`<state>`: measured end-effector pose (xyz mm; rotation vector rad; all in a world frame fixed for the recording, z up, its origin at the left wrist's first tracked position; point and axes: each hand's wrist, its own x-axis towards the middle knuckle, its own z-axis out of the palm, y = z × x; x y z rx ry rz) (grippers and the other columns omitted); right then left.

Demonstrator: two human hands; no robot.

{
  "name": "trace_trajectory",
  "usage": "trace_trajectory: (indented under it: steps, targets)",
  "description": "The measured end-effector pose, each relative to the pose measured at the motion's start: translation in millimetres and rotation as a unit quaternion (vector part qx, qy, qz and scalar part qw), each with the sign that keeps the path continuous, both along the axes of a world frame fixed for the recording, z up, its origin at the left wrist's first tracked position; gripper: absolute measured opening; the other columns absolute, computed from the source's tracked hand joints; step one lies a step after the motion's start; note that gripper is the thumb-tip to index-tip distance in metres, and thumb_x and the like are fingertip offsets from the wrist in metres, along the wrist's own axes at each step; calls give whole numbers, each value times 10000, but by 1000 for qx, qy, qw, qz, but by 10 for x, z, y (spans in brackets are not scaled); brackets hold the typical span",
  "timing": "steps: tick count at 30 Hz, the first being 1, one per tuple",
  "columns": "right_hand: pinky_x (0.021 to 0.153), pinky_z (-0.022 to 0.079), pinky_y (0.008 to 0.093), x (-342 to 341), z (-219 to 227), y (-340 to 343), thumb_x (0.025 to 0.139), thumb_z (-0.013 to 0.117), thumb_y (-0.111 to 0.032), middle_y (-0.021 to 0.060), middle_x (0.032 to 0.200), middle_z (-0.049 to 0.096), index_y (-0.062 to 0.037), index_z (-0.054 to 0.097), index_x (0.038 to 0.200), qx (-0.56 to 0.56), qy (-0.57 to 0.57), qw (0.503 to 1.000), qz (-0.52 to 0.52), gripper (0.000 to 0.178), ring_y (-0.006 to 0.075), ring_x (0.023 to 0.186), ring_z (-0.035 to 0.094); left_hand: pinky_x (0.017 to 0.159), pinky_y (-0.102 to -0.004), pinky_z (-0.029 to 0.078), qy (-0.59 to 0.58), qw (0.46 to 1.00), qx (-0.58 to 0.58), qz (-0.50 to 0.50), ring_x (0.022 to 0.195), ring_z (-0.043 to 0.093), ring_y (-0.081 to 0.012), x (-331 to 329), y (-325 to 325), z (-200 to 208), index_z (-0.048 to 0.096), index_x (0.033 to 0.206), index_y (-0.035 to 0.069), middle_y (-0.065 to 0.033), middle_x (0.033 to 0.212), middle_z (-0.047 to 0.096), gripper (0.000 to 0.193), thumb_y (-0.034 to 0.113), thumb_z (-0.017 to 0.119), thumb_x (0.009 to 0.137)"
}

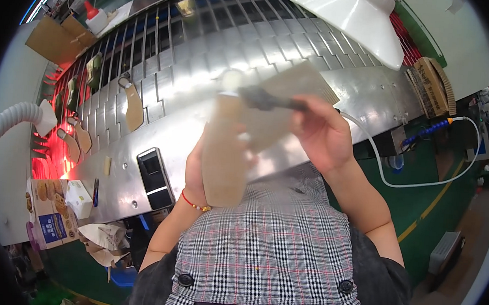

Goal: Applying adhesive to shoe soles using a brush and cleaning the components with a cloth on an assembly line.

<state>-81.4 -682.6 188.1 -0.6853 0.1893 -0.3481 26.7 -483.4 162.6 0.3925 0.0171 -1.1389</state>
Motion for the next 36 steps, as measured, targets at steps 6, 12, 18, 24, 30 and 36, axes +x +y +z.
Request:
trace_trajectory:
  steps: [6,12,18,24,30,36]
  targets:
    - [725,479,251,89,170,188,951,523,-167,87,831,669,40,628,1112,-39,20,999,29,283,132,736,603,891,-452,523,1,999,-33,34,970,607,-313,54,59,-29,452,1371,75,-144,1095,601,526,435,264,1038]
    - [740,496,260,167,195,320,950,532,-156,96,845,673,45,626,1107,-60,13,998,11,272,139,754,617,834,-451,549,-30,998,-47,20,973,611,-386,118,141,-82,461,1378,100,-151,1080,601,529,455,280,1029]
    - [756,494,257,210,212,436,950,538,-147,108,863,670,46,627,1101,-89,-2,996,13,261,143,784,624,818,-430,563,-44,996,-31,68,944,630,-368,160,131,-158,407,1420,101,-156,1153,596,541,453,280,1030]
    - [748,488,247,265,261,528,946,554,-160,102,847,675,48,639,1072,-106,31,994,16,257,131,772,631,827,-425,561,-128,983,-71,110,1065,593,-253,196,-24,26,308,1480,91,-64,1409,475,553,420,271,1038]
    - [699,487,236,353,262,541,922,601,-141,97,813,684,45,652,1039,-168,52,984,-9,225,125,716,629,872,-403,548,-61,986,-131,81,1165,530,-243,191,-119,84,294,1488,78,-23,1486,396,548,396,254,1044]
    - [685,491,234,367,163,553,916,609,-115,102,818,686,49,655,1031,-214,65,974,-47,205,113,716,631,911,-395,539,-50,983,-171,39,1130,573,-276,243,-166,16,283,1491,75,-52,1482,408,530,362,242,1048]
